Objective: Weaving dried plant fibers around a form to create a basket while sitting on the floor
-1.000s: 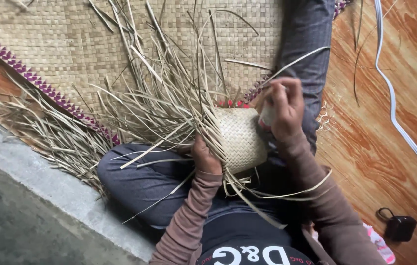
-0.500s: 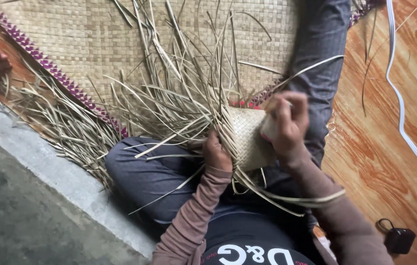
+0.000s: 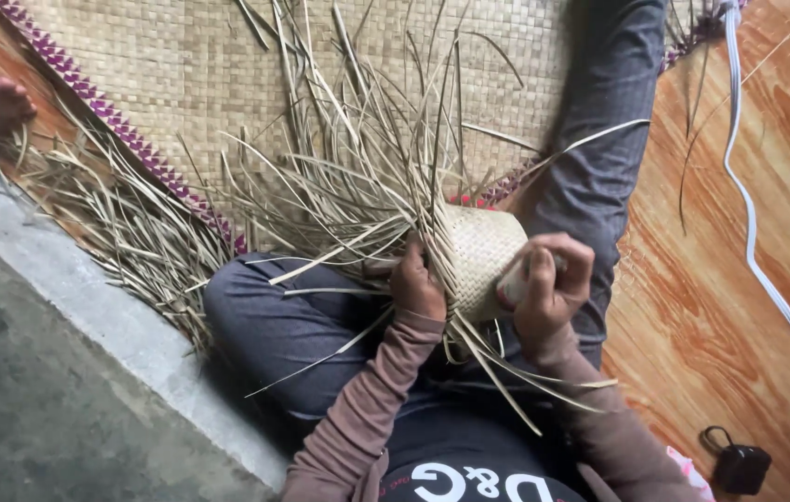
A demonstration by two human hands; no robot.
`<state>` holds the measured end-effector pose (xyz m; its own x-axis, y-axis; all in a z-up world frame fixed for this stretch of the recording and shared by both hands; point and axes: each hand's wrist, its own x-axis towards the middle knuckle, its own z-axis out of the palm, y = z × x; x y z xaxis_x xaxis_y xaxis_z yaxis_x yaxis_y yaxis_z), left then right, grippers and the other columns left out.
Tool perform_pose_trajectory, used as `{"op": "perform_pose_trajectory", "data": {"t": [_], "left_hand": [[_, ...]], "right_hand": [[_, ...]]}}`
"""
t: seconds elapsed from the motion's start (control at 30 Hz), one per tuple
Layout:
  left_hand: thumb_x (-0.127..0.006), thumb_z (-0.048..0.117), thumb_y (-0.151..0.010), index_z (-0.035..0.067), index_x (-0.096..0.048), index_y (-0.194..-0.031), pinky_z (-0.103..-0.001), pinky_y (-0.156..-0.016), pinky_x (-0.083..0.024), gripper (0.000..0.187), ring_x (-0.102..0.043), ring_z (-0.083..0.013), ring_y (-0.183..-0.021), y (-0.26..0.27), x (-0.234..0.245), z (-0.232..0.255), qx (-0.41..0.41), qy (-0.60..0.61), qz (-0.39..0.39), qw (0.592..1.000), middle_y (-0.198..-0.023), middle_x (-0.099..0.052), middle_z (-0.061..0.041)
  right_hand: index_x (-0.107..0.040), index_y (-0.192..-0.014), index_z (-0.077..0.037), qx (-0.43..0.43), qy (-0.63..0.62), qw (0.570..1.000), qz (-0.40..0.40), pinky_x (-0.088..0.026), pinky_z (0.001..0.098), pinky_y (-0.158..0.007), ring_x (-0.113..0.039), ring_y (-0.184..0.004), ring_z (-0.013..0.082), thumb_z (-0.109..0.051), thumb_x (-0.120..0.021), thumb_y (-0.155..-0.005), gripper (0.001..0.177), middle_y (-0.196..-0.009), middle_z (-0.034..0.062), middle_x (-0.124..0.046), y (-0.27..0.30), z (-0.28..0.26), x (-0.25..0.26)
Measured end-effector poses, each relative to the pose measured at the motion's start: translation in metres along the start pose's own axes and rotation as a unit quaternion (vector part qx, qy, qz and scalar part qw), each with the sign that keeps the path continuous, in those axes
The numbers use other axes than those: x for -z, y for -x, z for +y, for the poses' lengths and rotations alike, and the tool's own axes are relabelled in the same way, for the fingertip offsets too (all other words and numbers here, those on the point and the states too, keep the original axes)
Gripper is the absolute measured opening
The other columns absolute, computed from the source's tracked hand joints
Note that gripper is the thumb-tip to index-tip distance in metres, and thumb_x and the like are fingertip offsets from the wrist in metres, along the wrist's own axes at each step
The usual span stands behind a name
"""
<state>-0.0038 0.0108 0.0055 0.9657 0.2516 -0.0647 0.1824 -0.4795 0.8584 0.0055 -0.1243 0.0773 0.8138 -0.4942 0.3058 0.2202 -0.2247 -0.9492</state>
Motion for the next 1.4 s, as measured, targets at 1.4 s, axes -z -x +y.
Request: {"op": "perform_pose_trajectory", "data": {"t": [1.4], "left_hand": [[-0.048,0.035,-0.098,0.020,-0.053,-0.102,-0.053,-0.087,-0.056,0.016,-0.073,-0.0408,-0.091,-0.001,0.010,0.022,0.174,0.008,-0.131,0.976,-0.081,-0.075,-0.013]], "right_hand": [[-0.060,-0.096,0.003,0.143,-0.043,0.989,-0.011,-0.043,0.0350,-0.061,-0.049,-0.054,0.0207,-0.013,-0.056,-0.102,0.017,-0.069,0.0187,-0.064,0.003,-0.032,-0.048]]}}
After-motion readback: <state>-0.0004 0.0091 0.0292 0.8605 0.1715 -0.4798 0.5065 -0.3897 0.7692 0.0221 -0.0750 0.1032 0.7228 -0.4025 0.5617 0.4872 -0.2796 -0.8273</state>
